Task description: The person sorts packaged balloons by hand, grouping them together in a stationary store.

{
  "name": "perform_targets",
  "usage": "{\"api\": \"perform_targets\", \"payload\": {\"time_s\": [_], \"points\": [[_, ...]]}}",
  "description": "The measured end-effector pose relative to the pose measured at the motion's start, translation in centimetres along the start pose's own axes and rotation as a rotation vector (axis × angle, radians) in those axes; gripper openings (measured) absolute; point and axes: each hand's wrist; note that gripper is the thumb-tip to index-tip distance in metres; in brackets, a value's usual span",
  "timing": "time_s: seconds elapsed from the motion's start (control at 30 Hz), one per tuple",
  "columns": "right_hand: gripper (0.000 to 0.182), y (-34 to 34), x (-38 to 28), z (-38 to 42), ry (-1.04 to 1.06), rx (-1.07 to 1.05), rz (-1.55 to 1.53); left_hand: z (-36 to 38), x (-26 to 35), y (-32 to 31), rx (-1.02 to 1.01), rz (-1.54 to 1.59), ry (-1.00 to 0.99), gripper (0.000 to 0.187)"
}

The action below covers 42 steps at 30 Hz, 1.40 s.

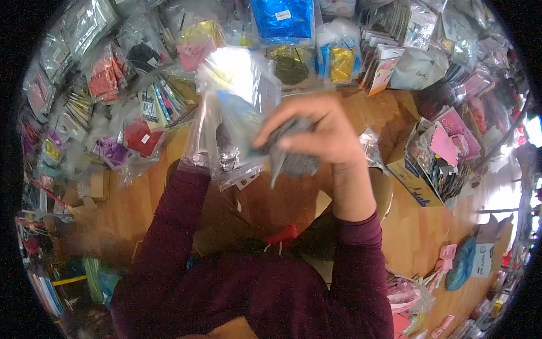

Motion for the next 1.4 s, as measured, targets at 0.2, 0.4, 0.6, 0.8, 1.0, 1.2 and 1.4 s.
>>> {"api": "perform_targets", "payload": {"time_s": [0.2, 0.4, 0.6, 0.8, 1.0, 1.2, 1.4], "points": [[0.024, 1.2, 2.4, -1.0, 0.077, 0.519, -0.425, 3.4, -1.0, 4.4, -0.461, 0.367, 0.201, 0.052], [0.051, -6.1, 8.7, -0.1, 0.185, 0.077, 1.088, 5.1, -3.6, -0.3, -0.418, 0.567, 0.268, 0.060], [0.061, -9.1, 9.9, 3.3, 0.315, 0.001, 0.763, 6.0, -0.3, 1.9, -0.292, 0.401, 0.197, 0.057], [0.062, -9.3, 11.5, 4.8, 0.330, 0.000, 0.788, 5.7, 0.1, 3.3, -0.185, 0.264, 0.143, 0.054], [0.051, -3.9, 9.6, 1.3, 0.292, 0.223, 1.022, 5.7, -3.1, 2.3, -0.104, 0.140, 0.053, 0.051], [0.030, 3.5, 16.0, 4.4, -0.366, 0.969, 0.322, 6.9, -1.3, 3.0, -0.002, -0.046, -0.013, 0.048], [0.026, 7.0, 10.1, 3.4, -0.211, 1.403, -0.380, 6.8, 1.4, -1.3, -0.411, 0.267, 0.018, 0.045]]}}
Point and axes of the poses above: each hand's wrist, its own z-axis away from the middle knuckle, its own y-axis out of the back of the hand, x = y × z, and after that the axes turned 9 degrees about y, right-handed
